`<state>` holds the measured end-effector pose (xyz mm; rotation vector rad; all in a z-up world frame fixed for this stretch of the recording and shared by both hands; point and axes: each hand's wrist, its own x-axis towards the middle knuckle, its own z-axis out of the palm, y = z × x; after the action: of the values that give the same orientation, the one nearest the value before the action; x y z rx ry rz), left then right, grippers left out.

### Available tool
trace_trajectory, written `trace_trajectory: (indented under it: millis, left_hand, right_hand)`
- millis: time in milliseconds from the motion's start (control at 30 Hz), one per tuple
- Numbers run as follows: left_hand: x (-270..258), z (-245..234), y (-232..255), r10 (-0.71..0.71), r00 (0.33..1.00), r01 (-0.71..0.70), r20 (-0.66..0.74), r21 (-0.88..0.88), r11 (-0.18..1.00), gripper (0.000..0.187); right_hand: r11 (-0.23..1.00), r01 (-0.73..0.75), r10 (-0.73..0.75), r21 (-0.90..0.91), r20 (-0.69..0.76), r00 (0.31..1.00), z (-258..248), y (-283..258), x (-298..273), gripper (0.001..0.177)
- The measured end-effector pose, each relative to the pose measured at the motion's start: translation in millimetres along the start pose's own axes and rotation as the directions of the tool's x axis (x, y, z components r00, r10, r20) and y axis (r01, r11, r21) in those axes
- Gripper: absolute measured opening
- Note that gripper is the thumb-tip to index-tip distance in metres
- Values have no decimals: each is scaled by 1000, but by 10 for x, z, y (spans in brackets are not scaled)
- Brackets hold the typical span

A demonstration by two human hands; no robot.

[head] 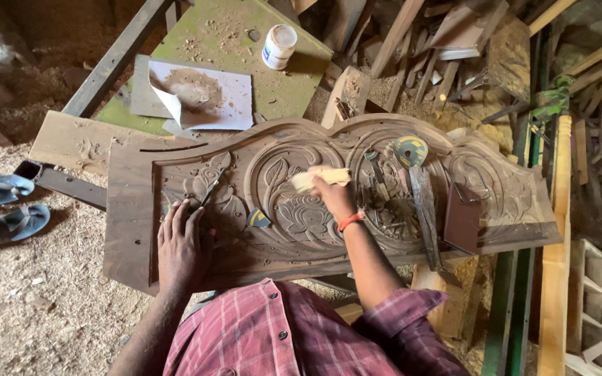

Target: The person carves a floral design into a large wooden panel using a chisel and mallet. They repeatedly strike the chisel to shape the wood and occasionally wipe away wood shavings with a cloth.

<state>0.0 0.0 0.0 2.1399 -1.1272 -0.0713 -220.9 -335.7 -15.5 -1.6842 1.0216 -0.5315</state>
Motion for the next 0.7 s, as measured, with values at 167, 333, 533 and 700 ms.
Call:
trace_trajectory:
  millis: [167, 333, 533, 700]
  left_hand:
    - [19, -21, 23, 10, 1000, -10, -1, 15, 1000, 51]
    - [5, -35, 25, 6, 1000, -6, -15, 2, 1000, 50]
    - [-6, -33, 23, 3, 1000, -3, -17, 5, 1000, 50]
    - [27, -24, 26, -9, 1000, 9, -21, 9, 1000, 50]
  right_hand:
    - [887, 154, -213, -435, -90, 973, 112, 65, 195, 24]
    - [959, 194, -230, -207, -165, 959, 189, 85, 689, 21]
    - [957, 166, -115, -239, 214, 970, 384, -287, 555, 22]
    - [670, 241, -270, -703, 71, 960, 477, -711, 1, 13]
